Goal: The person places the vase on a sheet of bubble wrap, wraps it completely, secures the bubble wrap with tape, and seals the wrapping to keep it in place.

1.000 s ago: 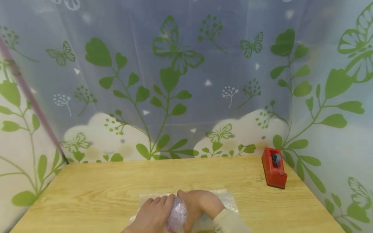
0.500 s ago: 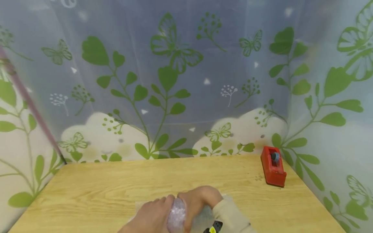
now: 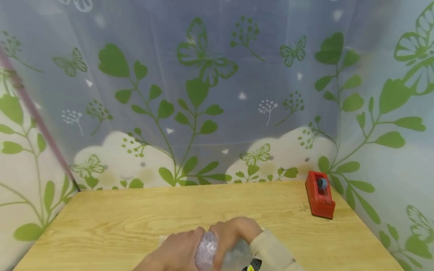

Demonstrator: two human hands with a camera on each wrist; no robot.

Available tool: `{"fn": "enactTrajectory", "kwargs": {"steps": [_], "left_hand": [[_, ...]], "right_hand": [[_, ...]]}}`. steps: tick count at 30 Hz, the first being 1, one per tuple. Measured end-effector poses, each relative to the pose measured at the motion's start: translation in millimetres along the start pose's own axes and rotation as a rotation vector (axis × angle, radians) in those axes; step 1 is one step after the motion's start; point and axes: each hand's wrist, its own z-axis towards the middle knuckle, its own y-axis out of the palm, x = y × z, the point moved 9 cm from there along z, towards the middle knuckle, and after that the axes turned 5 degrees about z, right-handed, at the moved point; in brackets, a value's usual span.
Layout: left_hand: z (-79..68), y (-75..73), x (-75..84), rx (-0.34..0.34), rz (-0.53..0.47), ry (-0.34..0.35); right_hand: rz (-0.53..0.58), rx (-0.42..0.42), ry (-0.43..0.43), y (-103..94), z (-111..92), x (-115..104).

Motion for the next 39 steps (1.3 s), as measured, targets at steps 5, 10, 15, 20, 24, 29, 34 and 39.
{"fn": "enactTrajectory", "kwargs": {"steps": [5,10,15,20,24,29,34,39], "left_hand": [[3.3,-1.5,1.8,-0.021,0.030,0.004],[3.0,-1.8,4.7,-0.002,0.045,0.010],[4.9,1.3,2.3,-0.046,0.037,-0.022],[9.7,3.7,-3.0,-0.120,0.040,-0.060],[15.5,6.5,-5.3,-0.151,0.013,-0.056],[20.2,7.9,-9.9,-0.165,-0.108,-0.021],[20.0,9.9,-13.7,-0.189,-0.234,0.003],[20.2,8.1,-15.0,-0.192,-0.289,0.021]], "right_hand": [[-0.189,0.187,0.046,-10.3,-16.0,3.2],[-0.386,0.389,-0.006,-9.8,-36.6,-2.4],[-0.591,0.599,-0.092,0.1,-55.8,-15.9],[-0.705,0.706,-0.147,17.1,-58.3,-19.6],[-0.790,0.803,-0.148,25.6,-53.2,-13.4],[-0.804,0.900,-0.131,22.2,-45.5,-10.4],[-0.839,0.912,-0.122,18.6,-41.1,-13.5],[-0.814,0.865,-0.123,15.1,-36.4,-14.9]]}}
